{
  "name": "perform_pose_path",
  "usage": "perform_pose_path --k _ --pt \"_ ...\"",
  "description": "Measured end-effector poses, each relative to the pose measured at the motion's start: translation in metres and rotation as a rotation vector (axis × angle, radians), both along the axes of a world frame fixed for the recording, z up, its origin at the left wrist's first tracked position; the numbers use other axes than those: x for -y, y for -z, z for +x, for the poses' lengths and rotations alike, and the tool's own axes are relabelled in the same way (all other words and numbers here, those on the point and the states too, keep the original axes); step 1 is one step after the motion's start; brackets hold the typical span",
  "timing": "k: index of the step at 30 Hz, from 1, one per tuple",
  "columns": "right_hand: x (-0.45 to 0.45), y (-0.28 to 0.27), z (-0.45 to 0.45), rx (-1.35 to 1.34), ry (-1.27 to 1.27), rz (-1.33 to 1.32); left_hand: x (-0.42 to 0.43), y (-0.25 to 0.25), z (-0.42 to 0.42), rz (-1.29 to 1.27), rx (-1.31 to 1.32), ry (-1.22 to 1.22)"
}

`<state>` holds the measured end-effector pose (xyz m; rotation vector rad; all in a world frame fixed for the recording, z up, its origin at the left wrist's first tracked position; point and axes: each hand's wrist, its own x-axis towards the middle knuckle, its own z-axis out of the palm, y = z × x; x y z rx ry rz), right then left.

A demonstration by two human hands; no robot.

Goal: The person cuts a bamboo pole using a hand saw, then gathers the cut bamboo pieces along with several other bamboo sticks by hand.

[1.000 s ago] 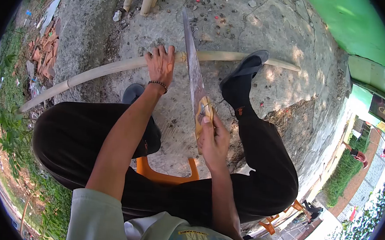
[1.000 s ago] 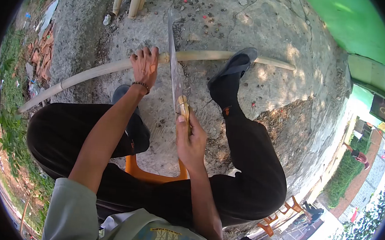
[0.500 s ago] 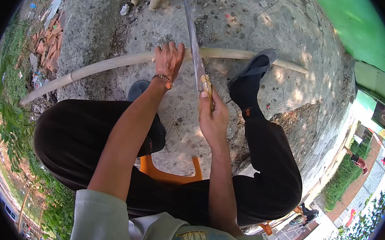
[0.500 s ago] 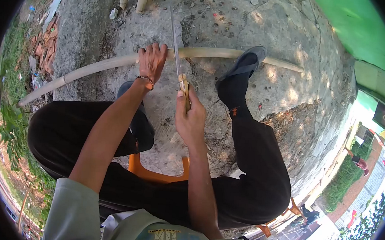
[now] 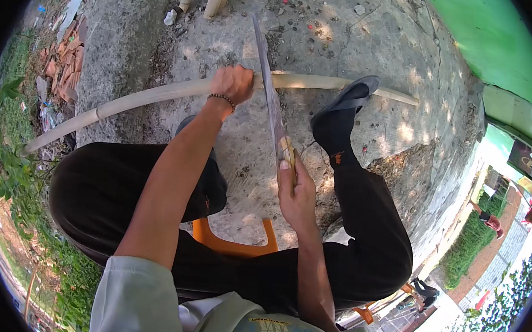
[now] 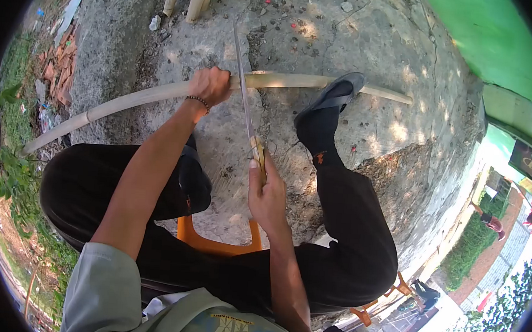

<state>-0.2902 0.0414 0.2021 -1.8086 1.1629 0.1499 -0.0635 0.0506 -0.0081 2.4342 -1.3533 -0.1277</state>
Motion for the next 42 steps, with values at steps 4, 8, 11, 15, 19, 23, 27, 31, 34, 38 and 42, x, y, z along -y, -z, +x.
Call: perform_pose_path --k 4,8,11,15,19,23,27,31,34,38,42 --pt "-0.005 0.000 -0.017 0.148 -0.005 -0.100 0.002 -0.005 -0.003 0.004 -0.073 -0.050" --pt "0.024 0.009 0.043 0.068 -0.045 -0.066 0.008 -0.014 0.008 0.128 -0.204 -0.093" --pt "0.008 0.012 0.006 0.093 -0.043 -0.047 0.002 -0.018 -0.008 0.172 -0.238 -0.047" --pt "-0.029 0.004 -0.037 0.202 0.072 -0.075 0.001 -0.017 -0.004 0.079 -0.120 -0.065" --pt "-0.009 0.039 -0.010 0.209 0.001 -0.159 0.002 0.000 -0.001 -0.016 -0.026 -0.049" --pt "0.005 0.027 -0.006 0.198 0.165 0.030 0.007 -0.021 -0.003 0.080 -0.072 -0.046" --pt "-0.032 0.015 -0.044 0.147 0.093 -0.100 0.007 -0.021 0.004 0.127 -0.096 -0.062" --pt "-0.029 0.032 -0.032 0.217 0.079 -0.238 0.002 -0.022 -0.007 0.100 -0.096 -0.073" --pt "0.001 0.025 0.014 0.151 0.040 -0.093 0.000 -0.021 -0.004 0.081 -0.101 -0.070" --pt "-0.027 0.020 -0.045 0.221 0.060 -0.181 0.003 -0.011 -0.005 0.055 -0.102 -0.069" --pt "-0.032 0.006 -0.039 0.092 0.129 -0.048 0.001 -0.021 -0.007 0.059 -0.134 -0.072"
